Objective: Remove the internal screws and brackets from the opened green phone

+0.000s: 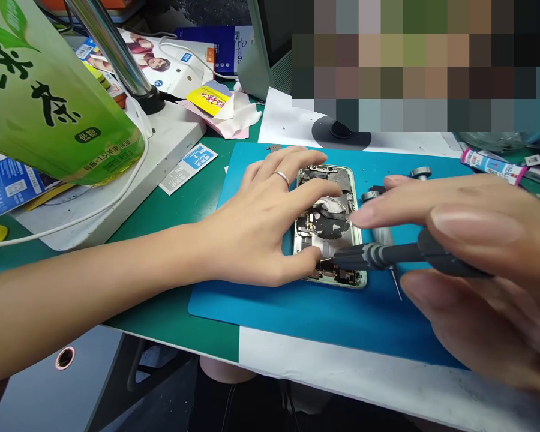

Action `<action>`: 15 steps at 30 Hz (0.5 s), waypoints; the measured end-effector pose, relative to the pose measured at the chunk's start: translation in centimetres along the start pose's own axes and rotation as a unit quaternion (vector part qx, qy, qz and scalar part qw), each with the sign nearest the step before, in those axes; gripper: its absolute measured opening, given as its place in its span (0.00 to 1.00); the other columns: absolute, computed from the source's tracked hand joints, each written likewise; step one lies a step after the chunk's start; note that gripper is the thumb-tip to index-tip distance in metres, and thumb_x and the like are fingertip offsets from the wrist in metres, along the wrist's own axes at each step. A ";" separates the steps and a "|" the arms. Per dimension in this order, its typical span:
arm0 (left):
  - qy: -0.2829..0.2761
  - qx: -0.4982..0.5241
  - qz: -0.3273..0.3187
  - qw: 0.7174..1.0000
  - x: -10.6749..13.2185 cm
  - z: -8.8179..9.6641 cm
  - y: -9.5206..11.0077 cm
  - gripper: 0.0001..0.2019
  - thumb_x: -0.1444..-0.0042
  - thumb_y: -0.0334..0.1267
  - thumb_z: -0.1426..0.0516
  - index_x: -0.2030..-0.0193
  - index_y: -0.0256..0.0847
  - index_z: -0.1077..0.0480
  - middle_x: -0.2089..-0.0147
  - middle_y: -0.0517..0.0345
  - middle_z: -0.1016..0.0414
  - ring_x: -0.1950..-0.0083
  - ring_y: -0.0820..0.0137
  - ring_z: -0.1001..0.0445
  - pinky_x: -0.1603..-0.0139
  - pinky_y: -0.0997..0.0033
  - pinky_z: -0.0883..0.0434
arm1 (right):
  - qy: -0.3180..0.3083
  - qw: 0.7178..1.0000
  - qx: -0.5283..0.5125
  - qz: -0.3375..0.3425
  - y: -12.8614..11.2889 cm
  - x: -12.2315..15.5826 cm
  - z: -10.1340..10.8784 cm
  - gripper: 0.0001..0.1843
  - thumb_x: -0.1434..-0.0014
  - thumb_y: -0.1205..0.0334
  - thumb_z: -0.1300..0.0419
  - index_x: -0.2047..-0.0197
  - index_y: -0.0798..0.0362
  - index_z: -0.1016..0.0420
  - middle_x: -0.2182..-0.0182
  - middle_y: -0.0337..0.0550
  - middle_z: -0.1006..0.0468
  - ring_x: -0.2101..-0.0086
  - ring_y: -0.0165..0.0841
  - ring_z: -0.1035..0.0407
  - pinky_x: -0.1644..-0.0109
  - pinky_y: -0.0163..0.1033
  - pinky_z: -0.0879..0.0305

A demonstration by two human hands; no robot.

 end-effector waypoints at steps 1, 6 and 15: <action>-0.001 0.000 0.000 1.000 0.0 0.0 0.0 0.32 0.47 0.51 0.41 0.34 0.49 0.33 0.24 0.42 0.43 0.21 0.43 0.49 0.24 0.29 0.45 | -0.014 1.000 -0.010 0.012 -0.2 -0.1 -0.2 0.42 0.32 0.73 0.50 0.32 0.07 0.45 0.39 0.19 0.31 0.42 0.27 0.30 0.27 0.46 0.35; -0.004 -0.003 0.005 1.000 0.0 0.0 0.1 0.32 0.45 0.50 0.41 0.34 0.45 0.32 0.23 0.40 0.43 0.20 0.45 0.49 0.22 0.32 0.45 | 0.012 0.999 -0.039 0.007 0.3 0.0 0.3 0.45 0.35 0.73 0.42 0.33 0.08 0.44 0.37 0.11 0.32 0.46 0.24 0.31 0.31 0.36 0.36; 0.001 0.001 0.003 1.000 0.1 0.0 0.1 0.30 0.44 0.49 0.41 0.35 0.46 0.32 0.24 0.41 0.42 0.20 0.46 0.49 0.22 0.33 0.46 | 0.005 0.997 0.013 -0.075 1.1 -0.1 0.2 0.25 0.32 0.55 0.41 0.36 0.21 0.31 0.46 0.26 0.22 0.46 0.33 0.23 0.40 0.43 0.20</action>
Point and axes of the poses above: each hand's wrist, its own x-axis away from the middle knuckle, its own z-axis out of the back of the hand, y = z × x, the point moved 8 cm from there along -x, towards the middle knuckle
